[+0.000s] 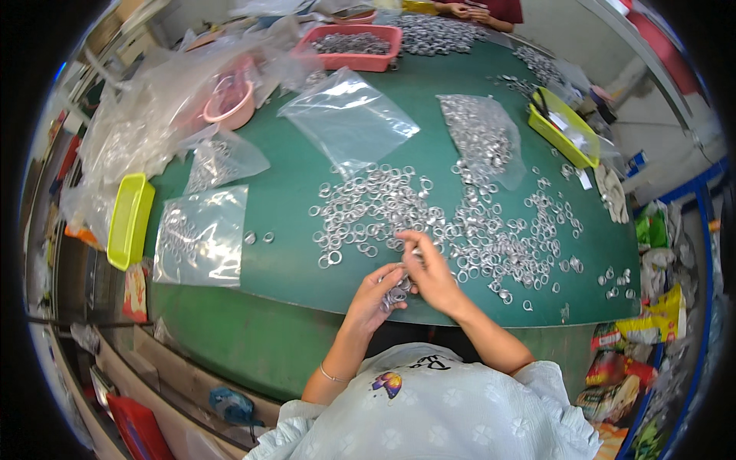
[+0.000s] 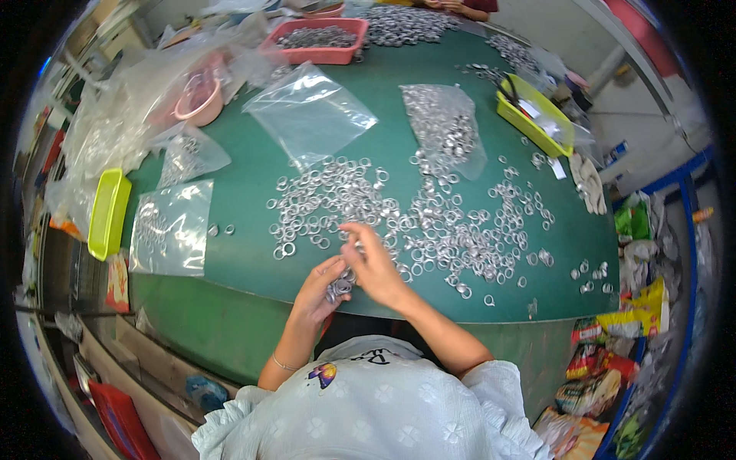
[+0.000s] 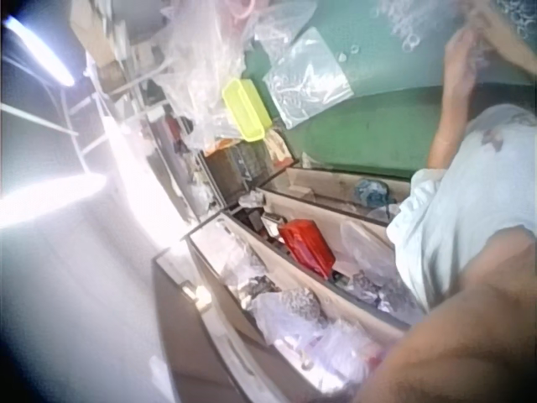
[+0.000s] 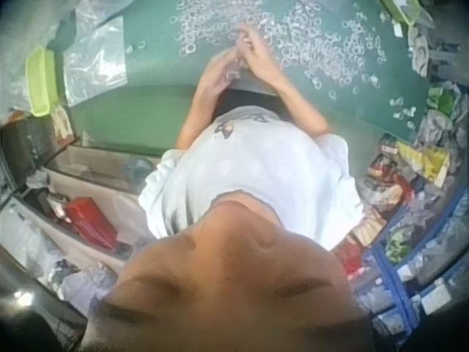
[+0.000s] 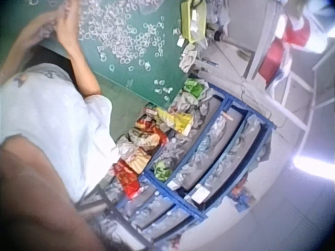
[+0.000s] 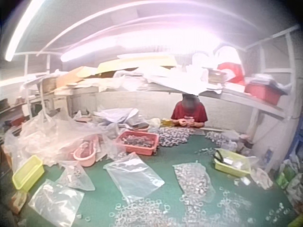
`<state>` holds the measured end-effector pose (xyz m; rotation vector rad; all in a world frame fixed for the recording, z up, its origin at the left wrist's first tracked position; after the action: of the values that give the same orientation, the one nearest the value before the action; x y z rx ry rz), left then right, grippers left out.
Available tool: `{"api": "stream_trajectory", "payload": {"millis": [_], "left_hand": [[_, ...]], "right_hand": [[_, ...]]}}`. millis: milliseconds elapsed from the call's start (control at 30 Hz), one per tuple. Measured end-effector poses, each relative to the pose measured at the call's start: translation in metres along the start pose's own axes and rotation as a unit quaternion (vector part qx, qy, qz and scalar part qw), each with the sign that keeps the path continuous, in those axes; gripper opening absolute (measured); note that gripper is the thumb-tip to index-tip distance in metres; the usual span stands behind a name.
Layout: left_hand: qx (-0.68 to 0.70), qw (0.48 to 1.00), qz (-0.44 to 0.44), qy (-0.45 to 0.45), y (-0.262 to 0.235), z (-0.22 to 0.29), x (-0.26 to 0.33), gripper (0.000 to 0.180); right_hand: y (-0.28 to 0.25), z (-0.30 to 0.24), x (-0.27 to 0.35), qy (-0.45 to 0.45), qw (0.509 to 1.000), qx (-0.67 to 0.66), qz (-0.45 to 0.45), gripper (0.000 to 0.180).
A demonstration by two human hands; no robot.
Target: The person picks up metal rings from a large pile on a table, sorts through them by hand, and places them into a plastic bag.
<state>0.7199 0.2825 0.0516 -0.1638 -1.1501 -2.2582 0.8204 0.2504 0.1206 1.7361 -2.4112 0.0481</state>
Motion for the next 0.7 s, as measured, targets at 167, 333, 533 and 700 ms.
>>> {"api": "stream_trajectory", "payload": {"millis": [167,333,533,700], "left_hand": [[0.096,0.994,0.037,0.027,0.023,-0.012,-0.013,0.03],[0.097,0.995,0.007,0.008,0.029,-0.024,-0.038,0.035],[0.0,0.999,0.01,-0.053,0.077,-0.004,-0.076,0.031],[-0.028,0.996,-0.016,-0.08,0.134,0.015,-0.205,0.022]], "right_hand": [[-0.006,-0.016,0.014,-0.216,0.938,0.272,-0.007,0.046],[-0.033,-0.011,0.03,-0.217,0.944,0.247,0.038,0.047],[-0.106,0.005,0.054,-0.188,0.963,0.079,0.176,0.028],[-0.14,0.023,0.073,-0.155,0.967,0.098,0.178,0.02]]}}
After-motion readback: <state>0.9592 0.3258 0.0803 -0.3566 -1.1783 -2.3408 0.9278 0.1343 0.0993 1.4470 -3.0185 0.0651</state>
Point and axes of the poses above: each hand's wrist, its own x-axis away from the middle knuckle, its own y-axis out of the palm, z = x × y, the point moved 6 cm from there along -x, towards the middle knuckle, and after that the axes turned 6 degrees about -x, right-handed, at the moved point
